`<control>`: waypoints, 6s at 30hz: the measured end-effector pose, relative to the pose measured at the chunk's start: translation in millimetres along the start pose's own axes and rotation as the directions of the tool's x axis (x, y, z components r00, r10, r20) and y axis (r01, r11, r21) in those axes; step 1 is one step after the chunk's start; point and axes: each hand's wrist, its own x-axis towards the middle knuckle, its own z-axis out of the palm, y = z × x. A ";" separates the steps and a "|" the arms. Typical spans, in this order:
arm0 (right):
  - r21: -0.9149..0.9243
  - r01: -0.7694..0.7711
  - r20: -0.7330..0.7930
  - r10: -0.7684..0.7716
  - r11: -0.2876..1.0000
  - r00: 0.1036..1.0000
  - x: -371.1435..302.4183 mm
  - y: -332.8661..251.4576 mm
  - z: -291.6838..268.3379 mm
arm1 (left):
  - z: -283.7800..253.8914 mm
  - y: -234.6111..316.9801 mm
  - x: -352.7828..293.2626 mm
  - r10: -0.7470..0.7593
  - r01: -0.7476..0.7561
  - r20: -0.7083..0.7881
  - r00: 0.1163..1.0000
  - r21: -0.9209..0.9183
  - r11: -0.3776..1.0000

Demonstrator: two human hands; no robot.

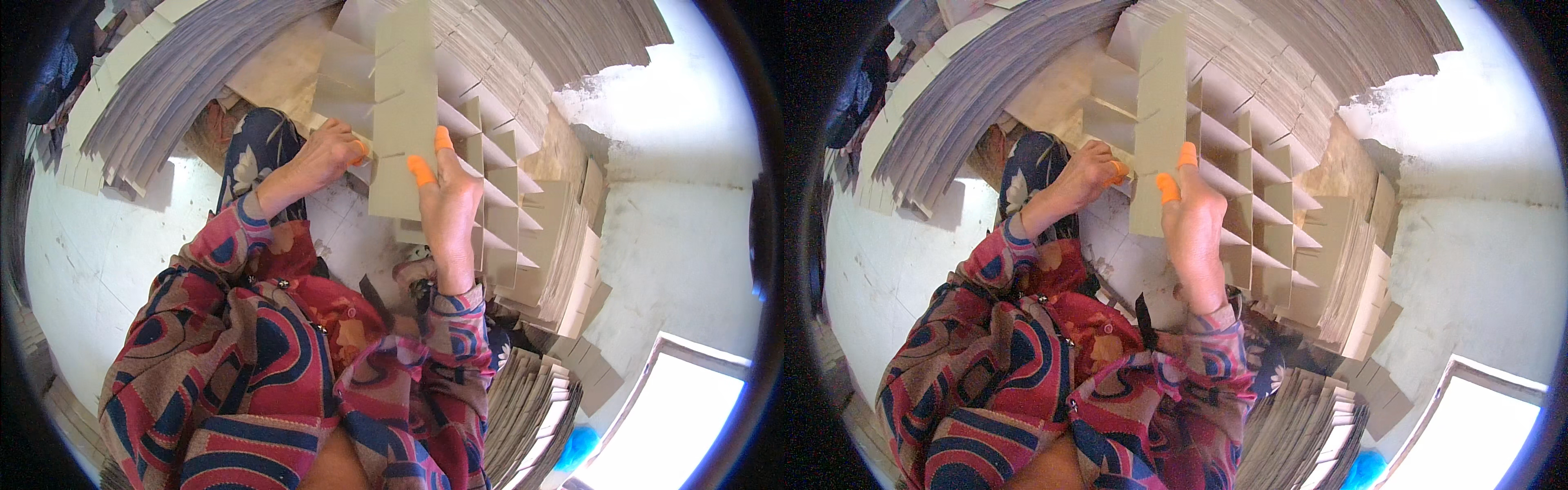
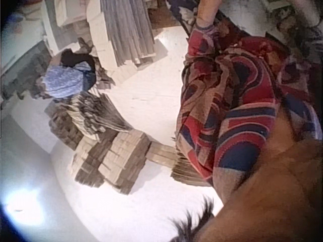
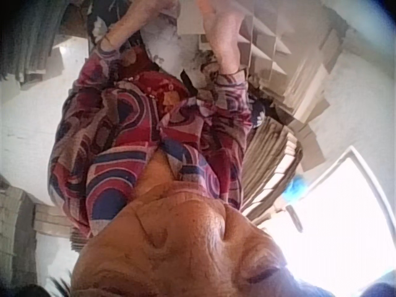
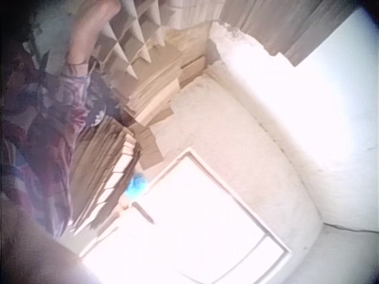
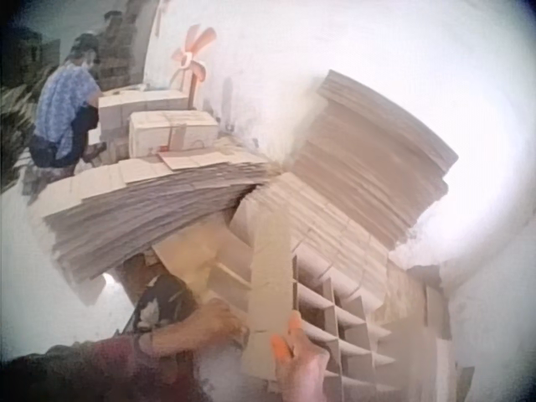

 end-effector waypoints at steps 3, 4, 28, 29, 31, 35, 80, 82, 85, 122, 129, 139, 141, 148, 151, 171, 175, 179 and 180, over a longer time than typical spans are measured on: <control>-0.071 0.023 0.017 -0.022 0.997 1.000 -5.0 -1.5 1.4 | 2.8 -1.6 0.3 -0.023 0.023 -0.001 1.000 -0.008 1.000; -0.062 0.029 -0.002 -0.030 0.998 1.000 -7.1 1.7 5.5 | 2.9 0.0 0.2 -0.028 0.028 -0.011 1.000 -0.020 0.999; -0.002 0.125 0.254 -0.120 0.992 0.960 8.4 21.2 35.2 | 13.6 -5.7 10.4 -0.074 0.070 -0.035 0.997 -0.099 0.993; -0.005 0.138 0.276 -0.131 0.990 0.952 13.2 17.5 31.8 | 12.6 -4.7 12.4 -0.083 0.079 -0.031 0.996 -0.098 0.992; -0.026 0.157 0.328 -0.140 0.987 0.934 18.2 18.5 35.1 | 14.5 -6.8 13.1 -0.081 0.077 -0.041 0.996 -0.089 0.993; -0.196 0.154 0.398 -0.065 0.968 0.915 12.6 23.1 48.8 | 15.0 -5.4 19.1 -0.065 0.057 -0.073 0.995 -0.106 0.993; -0.549 0.080 0.257 0.077 0.832 0.963 11.9 95.8 -46.1 | -33.1 -3.5 114.2 0.184 -0.233 0.174 0.967 0.334 0.913; -0.603 0.239 0.087 -0.235 0.761 0.968 5.5 66.2 -62.3 | -70.8 25.2 97.8 0.256 -0.245 0.027 0.966 0.396 0.885; -0.670 0.356 -0.124 -0.571 0.651 0.812 -12.5 61.7 -88.5 | -108.3 60.7 72.1 0.251 -0.145 -0.131 0.959 0.534 0.833; -0.839 -0.492 -0.362 0.437 0.232 0.824 -156.1 336.2 -194.2 | -80.2 -48.7 82.5 -0.178 0.059 0.161 0.971 0.561 0.826; -0.633 -0.646 -0.476 0.444 0.427 0.759 -120.3 270.9 -196.8 | -16.4 -48.7 97.6 -0.073 0.012 0.200 0.977 0.291 0.957; 0.139 -0.451 -0.583 0.441 0.882 0.683 -55.6 196.0 -139.5 | 92.8 -25.9 212.7 0.034 -0.070 0.176 0.984 0.207 0.976; 0.176 -0.435 -0.570 0.452 0.883 0.687 -41.6 186.7 -125.9 | 113.2 -22.5 231.5 -0.025 -0.033 0.228 0.973 0.249 0.968; 0.388 -0.371 -0.533 0.534 0.844 0.657 -26.7 200.5 -107.5 | 165.0 -42.0 262.2 0.047 -0.125 0.215 0.975 0.363 0.923; 0.334 -0.426 -0.507 0.541 0.841 0.671 -24.6 193.8 -105.9 | 169.3 -53.4 268.1 0.087 -0.183 0.242 0.966 0.410 0.893; -0.216 -0.407 -0.536 0.241 0.888 0.809 -24.6 174.6 -87.1 | 136.9 38.9 200.1 0.425 -0.452 0.262 0.866 0.048 0.891; -0.221 -0.390 -0.409 0.278 0.894 0.869 -26.1 177.1 -85.4 | 133.4 61.4 194.0 0.446 -0.459 0.239 0.863 -0.001 0.888; -0.287 -0.361 -0.292 0.278 0.887 0.915 -25.2 175.9 -79.8 | 121.1 84.9 190.2 0.469 -0.473 0.246 0.848 -0.046 0.880; -0.278 -0.368 -0.262 0.299 0.887 0.918 -26.5 176.8 -78.4 | 119.0 88.3 188.0 0.482 -0.483 0.241 0.843 -0.058 0.874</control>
